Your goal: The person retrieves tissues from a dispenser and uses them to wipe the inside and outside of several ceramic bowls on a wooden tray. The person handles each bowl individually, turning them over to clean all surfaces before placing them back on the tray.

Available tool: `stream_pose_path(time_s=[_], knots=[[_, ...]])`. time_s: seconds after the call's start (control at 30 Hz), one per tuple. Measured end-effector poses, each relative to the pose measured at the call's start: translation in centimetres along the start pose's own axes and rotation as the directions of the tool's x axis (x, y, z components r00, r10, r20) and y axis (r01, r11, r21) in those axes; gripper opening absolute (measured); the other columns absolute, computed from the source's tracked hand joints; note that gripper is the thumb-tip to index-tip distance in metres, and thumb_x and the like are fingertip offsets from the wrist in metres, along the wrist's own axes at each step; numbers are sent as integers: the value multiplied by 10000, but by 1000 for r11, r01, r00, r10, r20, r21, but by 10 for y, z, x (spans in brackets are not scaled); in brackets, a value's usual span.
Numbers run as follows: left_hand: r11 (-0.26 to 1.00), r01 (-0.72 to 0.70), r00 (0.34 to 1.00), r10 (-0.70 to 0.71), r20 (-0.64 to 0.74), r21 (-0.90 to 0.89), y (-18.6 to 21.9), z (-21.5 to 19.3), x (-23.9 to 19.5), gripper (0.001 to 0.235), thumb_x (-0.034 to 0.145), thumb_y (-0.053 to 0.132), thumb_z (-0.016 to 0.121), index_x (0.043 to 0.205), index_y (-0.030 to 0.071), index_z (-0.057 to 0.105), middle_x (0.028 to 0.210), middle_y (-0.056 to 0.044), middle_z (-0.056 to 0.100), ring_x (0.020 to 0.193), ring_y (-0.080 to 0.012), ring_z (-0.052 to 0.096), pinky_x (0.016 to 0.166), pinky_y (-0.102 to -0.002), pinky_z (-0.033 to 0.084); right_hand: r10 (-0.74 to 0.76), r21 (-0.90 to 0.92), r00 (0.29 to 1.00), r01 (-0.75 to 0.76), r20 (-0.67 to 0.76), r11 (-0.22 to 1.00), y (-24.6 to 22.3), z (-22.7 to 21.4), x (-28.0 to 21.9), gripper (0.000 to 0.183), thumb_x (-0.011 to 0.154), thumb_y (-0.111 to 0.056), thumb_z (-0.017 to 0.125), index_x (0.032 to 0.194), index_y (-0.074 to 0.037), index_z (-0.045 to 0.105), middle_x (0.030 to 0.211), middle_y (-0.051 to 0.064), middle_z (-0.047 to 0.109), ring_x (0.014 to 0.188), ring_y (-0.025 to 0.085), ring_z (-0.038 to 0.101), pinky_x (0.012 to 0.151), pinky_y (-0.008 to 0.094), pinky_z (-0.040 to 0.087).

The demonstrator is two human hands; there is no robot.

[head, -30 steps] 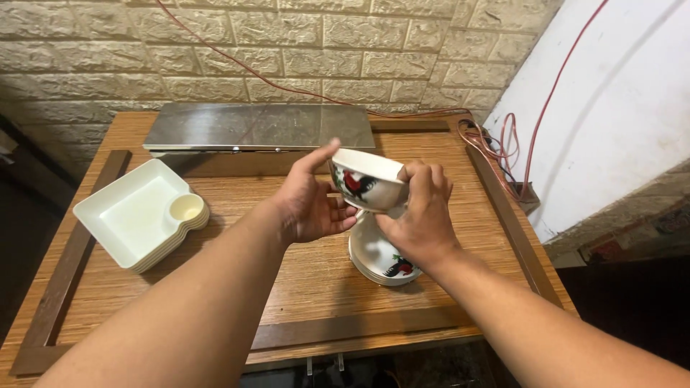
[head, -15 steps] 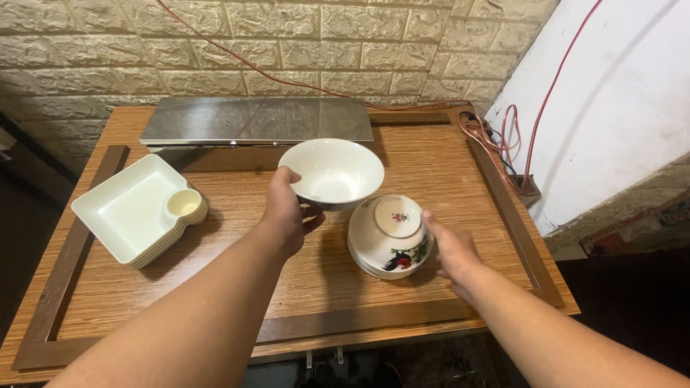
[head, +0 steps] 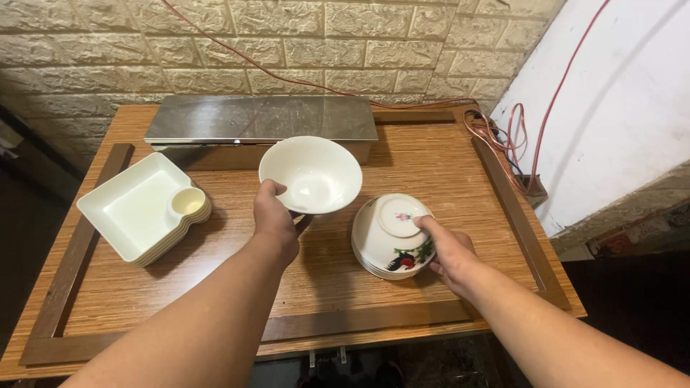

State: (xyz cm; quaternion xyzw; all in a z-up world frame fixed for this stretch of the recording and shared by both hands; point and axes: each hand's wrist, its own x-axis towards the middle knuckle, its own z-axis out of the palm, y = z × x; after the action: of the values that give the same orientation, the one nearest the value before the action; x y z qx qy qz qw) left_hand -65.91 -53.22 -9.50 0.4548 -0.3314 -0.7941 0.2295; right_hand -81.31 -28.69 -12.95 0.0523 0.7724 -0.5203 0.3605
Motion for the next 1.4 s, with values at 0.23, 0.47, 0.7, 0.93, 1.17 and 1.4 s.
stream_pose_path(time_s=[0.23,0.47,0.7,0.93,1.17,1.4], knots=[[998,3,999,-6,-51,-58,6,-7,-5,573,818,362,431,1360,200,518,1305,-72,620,1176,-210,604,920,-447,501,-8,-32,999,7,-38,999,-6,1,-8,696,774,-538,684,1277,-59,645,1141,118,697,981,205,652,915,390,491],[999,16,999,-17,-29,-29,-6,-3,5,581,838,363,438,1374,149,507,1289,-115,616,1156,-245,611,920,-441,509,-128,-19,980,126,-156,992,12,-7,35,613,802,-472,755,1136,39,702,977,119,694,868,213,629,781,377,506],[995,45,996,-38,-82,88,0,1,-13,635,872,346,422,1470,131,399,1326,-137,572,1193,-240,580,988,-460,501,10,-241,997,-28,-74,970,-30,-1,2,763,749,-650,736,1275,-101,674,1080,111,667,933,201,564,822,351,504],[997,42,999,-41,-8,58,-19,-3,5,627,871,329,412,1445,80,459,1323,-167,605,1176,-269,621,990,-443,512,146,-166,989,-143,6,976,-19,1,7,941,697,-654,791,1398,-77,544,1225,114,633,1035,198,584,942,351,510],[996,43,998,-47,43,84,-24,-5,10,559,871,326,433,1379,119,543,1253,-116,643,1108,-261,644,869,-465,515,152,-38,985,-155,-79,987,-12,5,10,912,679,-570,848,1377,-48,580,1233,112,655,1047,193,583,955,354,501],[997,54,997,-57,43,54,-24,-14,-3,551,877,323,433,1378,128,550,1259,-112,644,1082,-250,650,850,-467,512,114,106,991,-106,-66,989,-11,7,12,871,712,-438,880,1389,-14,534,1318,159,681,1163,224,639,985,347,491]])
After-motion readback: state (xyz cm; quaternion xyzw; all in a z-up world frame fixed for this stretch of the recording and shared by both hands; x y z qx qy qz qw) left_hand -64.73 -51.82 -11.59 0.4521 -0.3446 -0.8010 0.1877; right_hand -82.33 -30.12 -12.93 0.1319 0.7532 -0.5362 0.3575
